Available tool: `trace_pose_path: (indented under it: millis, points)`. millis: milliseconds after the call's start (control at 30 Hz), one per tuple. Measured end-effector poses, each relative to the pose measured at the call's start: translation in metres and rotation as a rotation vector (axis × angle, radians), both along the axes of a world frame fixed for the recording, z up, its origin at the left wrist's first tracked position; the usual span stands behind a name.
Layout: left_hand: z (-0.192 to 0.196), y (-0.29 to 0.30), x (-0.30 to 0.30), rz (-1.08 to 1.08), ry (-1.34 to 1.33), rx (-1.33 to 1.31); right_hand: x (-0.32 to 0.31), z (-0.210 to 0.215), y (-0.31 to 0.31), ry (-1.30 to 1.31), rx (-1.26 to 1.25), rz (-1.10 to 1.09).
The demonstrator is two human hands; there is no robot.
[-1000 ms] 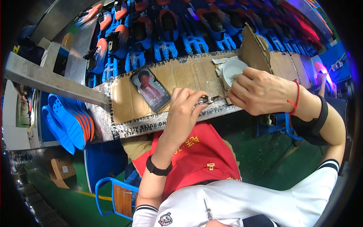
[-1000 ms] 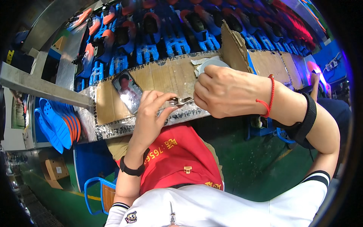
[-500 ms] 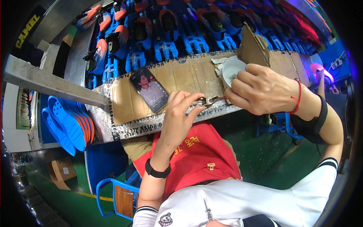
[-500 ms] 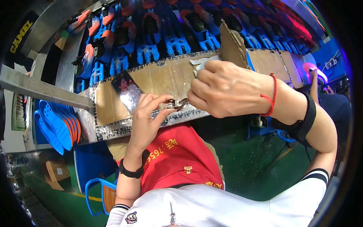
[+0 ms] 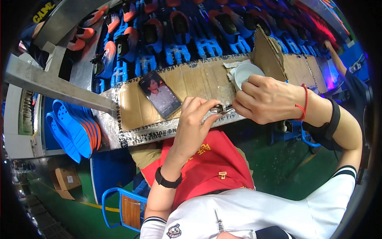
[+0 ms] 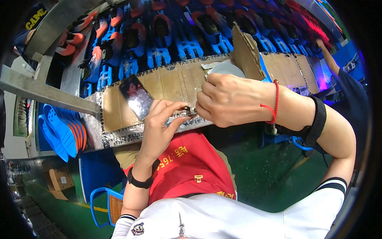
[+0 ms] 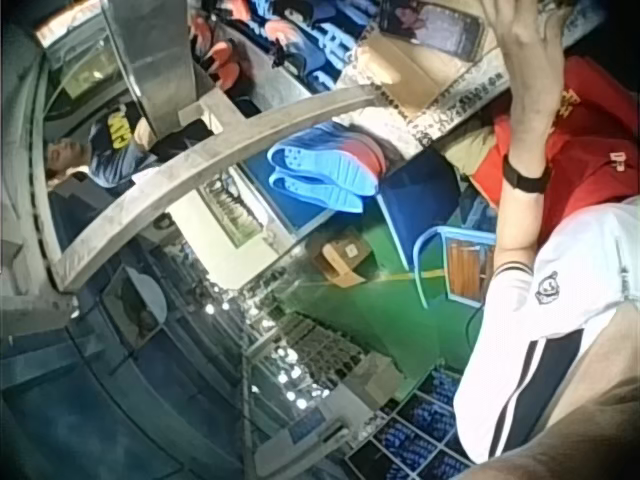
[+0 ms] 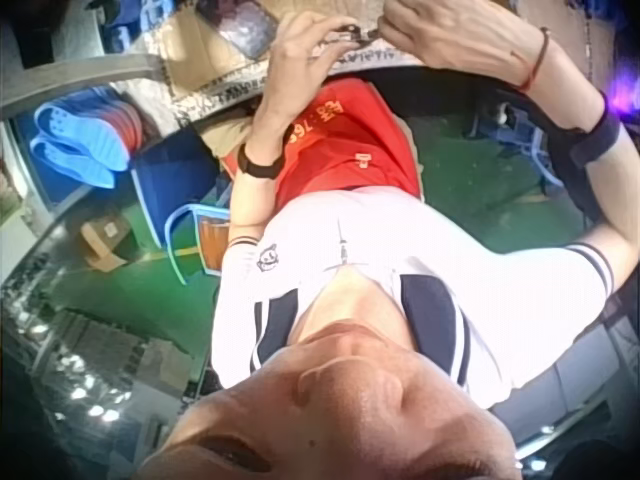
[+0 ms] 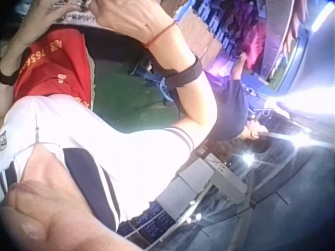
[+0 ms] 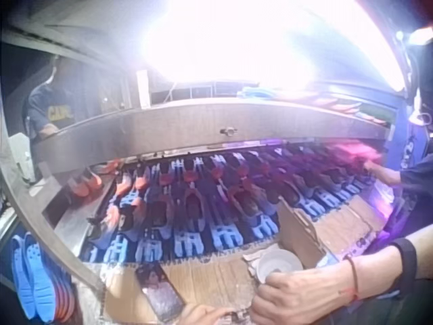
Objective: Applying adhesive to shoe soles and assembling various components using a brush and pliers.
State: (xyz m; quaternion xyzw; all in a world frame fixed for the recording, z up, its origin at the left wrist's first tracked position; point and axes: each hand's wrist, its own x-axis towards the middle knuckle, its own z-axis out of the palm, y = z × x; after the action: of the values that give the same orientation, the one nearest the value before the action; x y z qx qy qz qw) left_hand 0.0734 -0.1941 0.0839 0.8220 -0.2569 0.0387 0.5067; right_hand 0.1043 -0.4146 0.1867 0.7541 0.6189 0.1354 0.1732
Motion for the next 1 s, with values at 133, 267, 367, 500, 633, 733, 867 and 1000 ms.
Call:
trace_pose_path:
  millis: [133,267,367,500,633,733,867,1000]
  points:
    - [-0.001,0.0,0.0,0.004,-0.01,0.011,-0.002,0.006,-0.003,-0.017,-0.022,-0.023]
    - [-0.001,0.0,0.001,0.01,-0.016,0.006,-0.004,0.009,0.0,-0.04,-0.055,-0.027]
    - [0.001,0.0,0.0,0.012,-0.018,0.007,-0.004,0.006,0.002,-0.045,-0.052,-0.008]
    - [0.002,-0.001,-0.001,0.037,-0.05,0.003,-0.005,0.002,0.003,-0.034,-0.036,-0.011]
    - [-0.002,-0.002,-0.001,0.031,-0.049,0.022,-0.006,0.0,0.0,-0.019,-0.03,-0.072]
    - [-0.007,-0.006,0.0,0.027,-0.089,-0.006,-0.009,0.004,-0.001,-0.021,-0.066,-0.094]
    - [-0.006,-0.001,-0.001,0.054,-0.07,0.018,-0.006,0.006,-0.003,0.002,-0.013,-0.108]
    - [-0.006,0.001,-0.002,0.036,-0.023,-0.025,-0.005,0.005,-0.007,0.007,0.034,-0.096]
